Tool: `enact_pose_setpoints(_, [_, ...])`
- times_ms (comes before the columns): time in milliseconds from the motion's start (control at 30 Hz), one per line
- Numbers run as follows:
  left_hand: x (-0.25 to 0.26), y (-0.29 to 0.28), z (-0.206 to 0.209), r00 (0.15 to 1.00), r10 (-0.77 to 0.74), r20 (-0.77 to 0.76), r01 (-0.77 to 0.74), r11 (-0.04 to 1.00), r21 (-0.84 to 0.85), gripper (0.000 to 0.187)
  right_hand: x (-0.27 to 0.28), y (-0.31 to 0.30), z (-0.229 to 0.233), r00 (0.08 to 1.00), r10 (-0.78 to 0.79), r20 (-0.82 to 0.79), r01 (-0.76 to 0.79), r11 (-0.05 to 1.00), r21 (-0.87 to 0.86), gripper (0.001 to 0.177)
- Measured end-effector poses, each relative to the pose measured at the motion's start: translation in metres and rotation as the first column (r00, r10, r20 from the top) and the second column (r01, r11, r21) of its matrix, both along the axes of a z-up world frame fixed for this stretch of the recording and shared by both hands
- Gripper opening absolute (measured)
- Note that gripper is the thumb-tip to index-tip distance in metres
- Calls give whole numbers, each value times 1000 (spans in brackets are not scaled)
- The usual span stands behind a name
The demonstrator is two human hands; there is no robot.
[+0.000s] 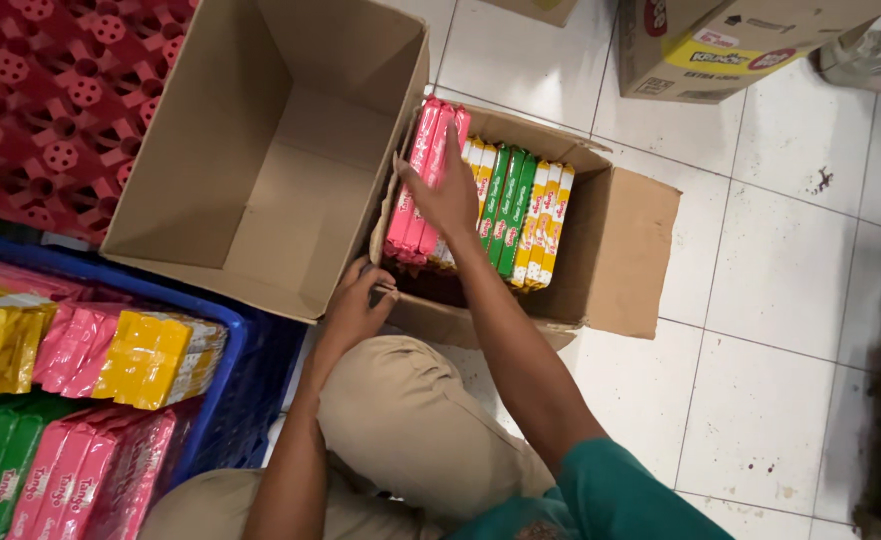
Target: The person is packing small packets of Tango drink mix into a cardboard box. They pick up stacks of packets from a blue crate and place them into the box, arranging them neatly.
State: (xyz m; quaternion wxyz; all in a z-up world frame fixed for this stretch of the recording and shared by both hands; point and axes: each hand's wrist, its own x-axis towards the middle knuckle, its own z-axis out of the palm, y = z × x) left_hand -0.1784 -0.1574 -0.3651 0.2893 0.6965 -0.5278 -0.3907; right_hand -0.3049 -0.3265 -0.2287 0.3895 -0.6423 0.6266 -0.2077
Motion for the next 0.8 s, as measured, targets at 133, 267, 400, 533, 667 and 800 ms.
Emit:
enact_pose_setpoints(133, [3, -4, -5, 1000, -12, 10, 12, 999, -33, 25, -5, 15, -8, 979, 36, 199, -36, 999, -3, 110])
enact_pose_setpoints(267, [0, 0, -14, 1000, -12, 26, 13, 1000, -27, 25, 4, 20, -7, 974, -18, 225, 17, 1000, 7, 109])
enact_pose_setpoints(400, [-1, -3, 3, 1000, 1, 29, 0, 999, -32, 25, 7, 14, -23, 968, -31, 251, 34, 999, -7, 107])
enact_pose_setpoints(533, [-1, -5, 3, 1000, -21, 6, 21, 1000, -18, 27, 2, 10, -33, 983, 18, 180, -12, 999, -36, 111])
enact_pose_setpoints(667, [7, -10, -39, 998, -63, -17, 61, 991, -117, 32, -16, 1, -41, 977, 74, 202, -96, 990, 100, 116])
enact_pose_setpoints(800, [7, -2, -17, 946, -160, -282, 89, 965, -248, 41, -31, 24, -6, 992, 41, 117, -48, 997, 58, 107])
